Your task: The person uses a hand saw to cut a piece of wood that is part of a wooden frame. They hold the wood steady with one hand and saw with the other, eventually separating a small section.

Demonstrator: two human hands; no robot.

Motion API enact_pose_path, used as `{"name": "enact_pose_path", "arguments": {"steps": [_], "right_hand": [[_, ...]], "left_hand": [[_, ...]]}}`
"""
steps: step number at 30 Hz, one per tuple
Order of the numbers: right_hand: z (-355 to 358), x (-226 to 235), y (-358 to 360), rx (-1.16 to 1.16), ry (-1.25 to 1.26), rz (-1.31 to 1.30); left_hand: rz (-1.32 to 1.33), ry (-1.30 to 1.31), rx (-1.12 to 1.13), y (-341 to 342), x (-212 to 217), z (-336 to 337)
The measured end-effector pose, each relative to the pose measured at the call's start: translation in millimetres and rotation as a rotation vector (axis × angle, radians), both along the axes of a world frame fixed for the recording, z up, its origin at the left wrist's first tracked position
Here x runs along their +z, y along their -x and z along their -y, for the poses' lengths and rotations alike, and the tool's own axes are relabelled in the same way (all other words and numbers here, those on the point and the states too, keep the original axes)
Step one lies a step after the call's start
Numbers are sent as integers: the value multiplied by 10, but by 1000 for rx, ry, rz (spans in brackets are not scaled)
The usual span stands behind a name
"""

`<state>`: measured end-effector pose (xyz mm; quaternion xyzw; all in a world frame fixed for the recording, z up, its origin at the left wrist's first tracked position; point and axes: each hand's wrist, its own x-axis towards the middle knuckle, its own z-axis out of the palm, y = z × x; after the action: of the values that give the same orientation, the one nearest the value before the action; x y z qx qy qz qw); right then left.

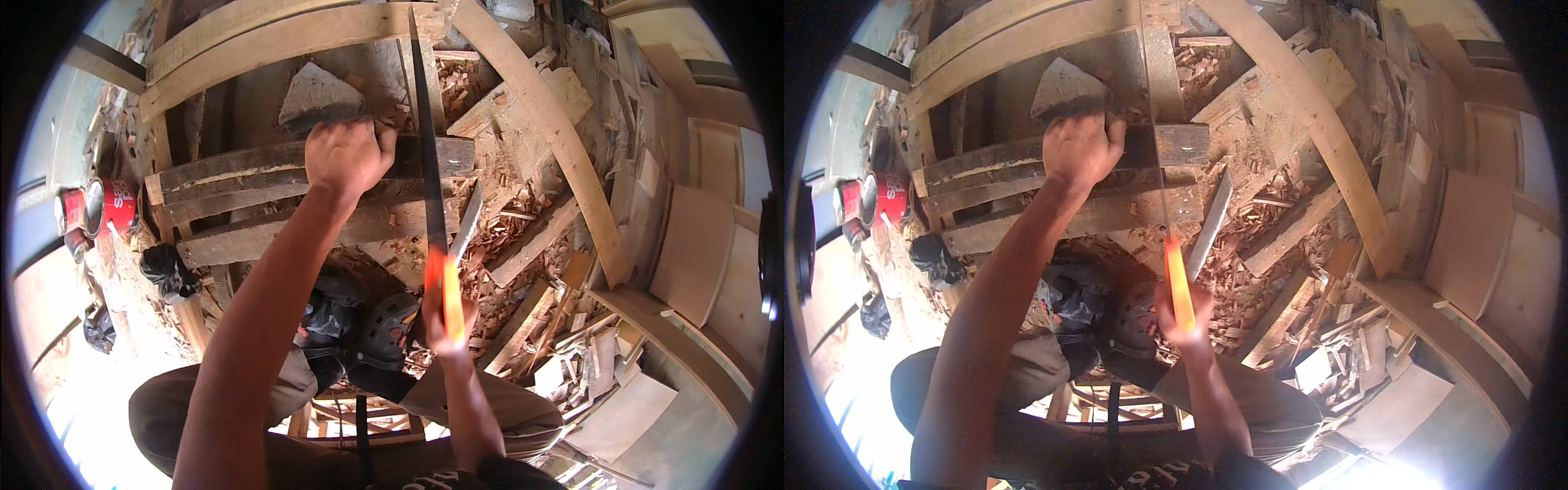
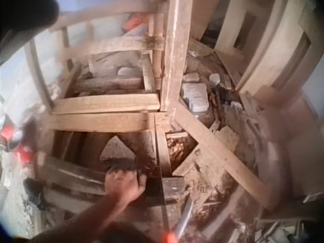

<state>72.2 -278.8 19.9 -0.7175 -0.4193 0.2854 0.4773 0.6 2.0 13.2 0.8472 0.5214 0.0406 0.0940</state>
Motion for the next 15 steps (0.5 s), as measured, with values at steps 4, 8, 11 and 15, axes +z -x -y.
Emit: {"name": "enact_pose_path", "arguments": {"steps": [4,8,11,15], "right_hand": [[1176,222,176,166,182,164],[590,-70,-73,104,62,85],[-231,-183,-201,147,-32,6],[485,54,103,134,54,718]], "left_hand": [[70,-70,-5,29,-6,31],[115,-87,-9,-30,-71,38],[44,-42,-20,-19,9,-31],[40,-14,-13,29,25,15]]}}
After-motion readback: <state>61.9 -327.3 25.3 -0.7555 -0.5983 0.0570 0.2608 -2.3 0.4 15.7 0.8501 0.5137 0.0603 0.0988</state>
